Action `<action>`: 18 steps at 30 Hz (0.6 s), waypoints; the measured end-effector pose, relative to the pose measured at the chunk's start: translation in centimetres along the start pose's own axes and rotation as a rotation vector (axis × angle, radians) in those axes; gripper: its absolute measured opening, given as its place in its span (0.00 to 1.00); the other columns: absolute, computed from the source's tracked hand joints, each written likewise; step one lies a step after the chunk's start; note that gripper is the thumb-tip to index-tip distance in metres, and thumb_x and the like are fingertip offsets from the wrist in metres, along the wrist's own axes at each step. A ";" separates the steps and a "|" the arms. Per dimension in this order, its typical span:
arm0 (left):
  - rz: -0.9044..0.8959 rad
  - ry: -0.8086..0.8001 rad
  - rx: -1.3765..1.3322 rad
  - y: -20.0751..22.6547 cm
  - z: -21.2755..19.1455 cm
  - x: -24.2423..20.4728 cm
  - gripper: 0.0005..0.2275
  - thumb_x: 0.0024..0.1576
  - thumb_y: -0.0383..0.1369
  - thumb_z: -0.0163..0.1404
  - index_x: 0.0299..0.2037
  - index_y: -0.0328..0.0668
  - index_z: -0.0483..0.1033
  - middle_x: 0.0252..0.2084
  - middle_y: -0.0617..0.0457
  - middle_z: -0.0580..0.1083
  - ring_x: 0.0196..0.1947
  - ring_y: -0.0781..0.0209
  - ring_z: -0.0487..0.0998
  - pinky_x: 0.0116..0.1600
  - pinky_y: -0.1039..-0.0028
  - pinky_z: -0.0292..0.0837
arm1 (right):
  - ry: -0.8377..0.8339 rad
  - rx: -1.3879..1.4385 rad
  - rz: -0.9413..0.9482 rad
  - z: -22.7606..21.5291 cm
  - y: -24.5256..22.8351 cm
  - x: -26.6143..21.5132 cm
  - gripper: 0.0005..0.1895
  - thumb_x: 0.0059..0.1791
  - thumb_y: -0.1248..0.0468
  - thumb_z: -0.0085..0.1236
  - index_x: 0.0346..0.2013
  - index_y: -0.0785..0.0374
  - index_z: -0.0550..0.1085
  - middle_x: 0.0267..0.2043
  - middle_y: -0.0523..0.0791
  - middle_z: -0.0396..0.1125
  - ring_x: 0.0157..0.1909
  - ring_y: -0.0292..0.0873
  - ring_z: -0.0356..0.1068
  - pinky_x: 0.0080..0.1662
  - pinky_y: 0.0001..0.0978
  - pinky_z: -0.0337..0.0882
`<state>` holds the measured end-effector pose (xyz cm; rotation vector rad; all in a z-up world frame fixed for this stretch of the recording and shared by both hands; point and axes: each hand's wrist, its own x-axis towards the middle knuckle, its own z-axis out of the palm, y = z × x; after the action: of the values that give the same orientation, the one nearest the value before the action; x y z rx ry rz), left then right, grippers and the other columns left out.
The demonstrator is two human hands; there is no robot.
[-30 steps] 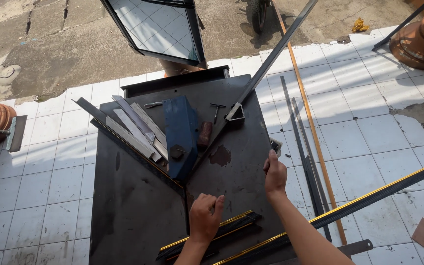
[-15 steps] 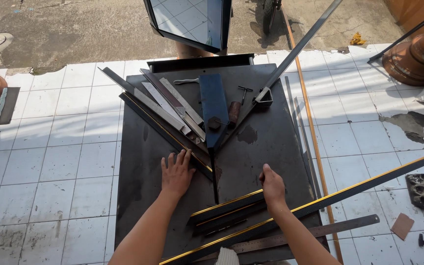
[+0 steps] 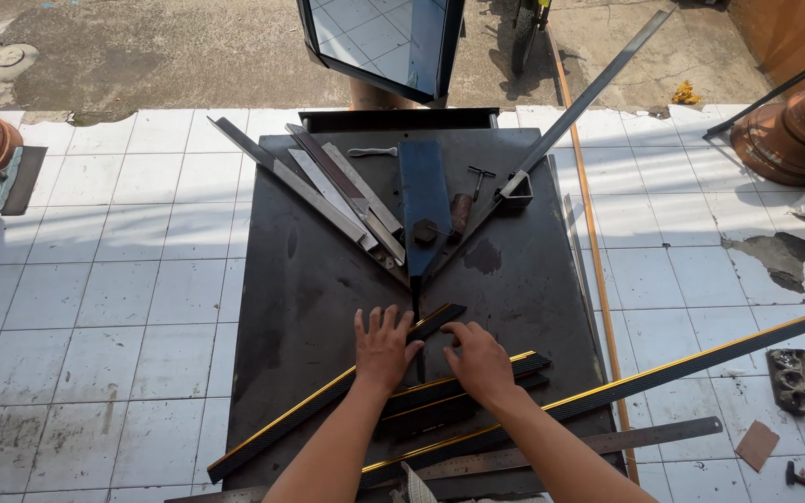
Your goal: The person positions long black and gold metal frame pieces on a miter saw table, aligns them with the blade, and cuts them into shorter segments. The person repeats this process for several pieces, stacking the cut segments on the table.
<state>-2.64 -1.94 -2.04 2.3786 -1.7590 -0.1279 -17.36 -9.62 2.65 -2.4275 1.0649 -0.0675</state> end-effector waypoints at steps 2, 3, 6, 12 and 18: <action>-0.058 -0.021 -0.054 -0.8 0.5 -1.4 0.21 0.47 0.46 0.50 0.47 0.51 0.62 0.46 0.51 0.60 0.51 0.52 0.60 0.56 0.52 0.51 | -0.033 -0.102 -0.028 0.5 0.3 0.3 0.15 0.44 0.61 0.48 0.45 0.53 0.65 0.34 0.44 0.60 0.38 0.46 0.66 0.33 0.39 0.71; -0.096 -0.020 -0.102 -1.6 0.5 -1.3 0.24 0.42 0.46 0.55 0.46 0.53 0.61 0.44 0.55 0.60 0.48 0.55 0.60 0.52 0.58 0.56 | -0.035 -0.208 -0.053 0.6 0.3 1.2 0.15 0.45 0.60 0.48 0.46 0.51 0.64 0.39 0.44 0.59 0.42 0.46 0.64 0.36 0.40 0.70; -0.066 -0.074 -0.096 -3.9 2.3 -3.5 0.17 0.44 0.41 0.50 0.43 0.58 0.62 0.37 0.60 0.60 0.39 0.61 0.63 0.42 0.66 0.62 | -0.023 -0.283 -0.121 1.9 0.3 1.7 0.16 0.44 0.56 0.48 0.46 0.45 0.64 0.43 0.40 0.58 0.46 0.44 0.62 0.39 0.39 0.67; -0.086 0.024 -0.166 -2.6 3.1 -2.3 0.16 0.49 0.39 0.49 0.46 0.57 0.62 0.37 0.59 0.63 0.37 0.62 0.68 0.37 0.71 0.69 | -0.292 -0.328 -0.122 -0.7 -2.8 1.2 0.27 0.48 0.52 0.38 0.61 0.53 0.51 0.64 0.49 0.41 0.64 0.55 0.43 0.56 0.59 0.48; -0.226 0.027 -0.196 -2.1 0.0 -3.2 0.17 0.43 0.39 0.54 0.41 0.55 0.63 0.38 0.60 0.61 0.40 0.61 0.65 0.42 0.67 0.67 | -0.203 -0.449 0.064 -0.3 3.5 4.8 0.30 0.49 0.46 0.26 0.64 0.50 0.42 0.68 0.49 0.31 0.67 0.57 0.32 0.57 0.65 0.39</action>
<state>-1.60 1.74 -2.58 2.4128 -1.3906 -0.2837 -16.46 -15.19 0.62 -2.7103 1.1594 0.4784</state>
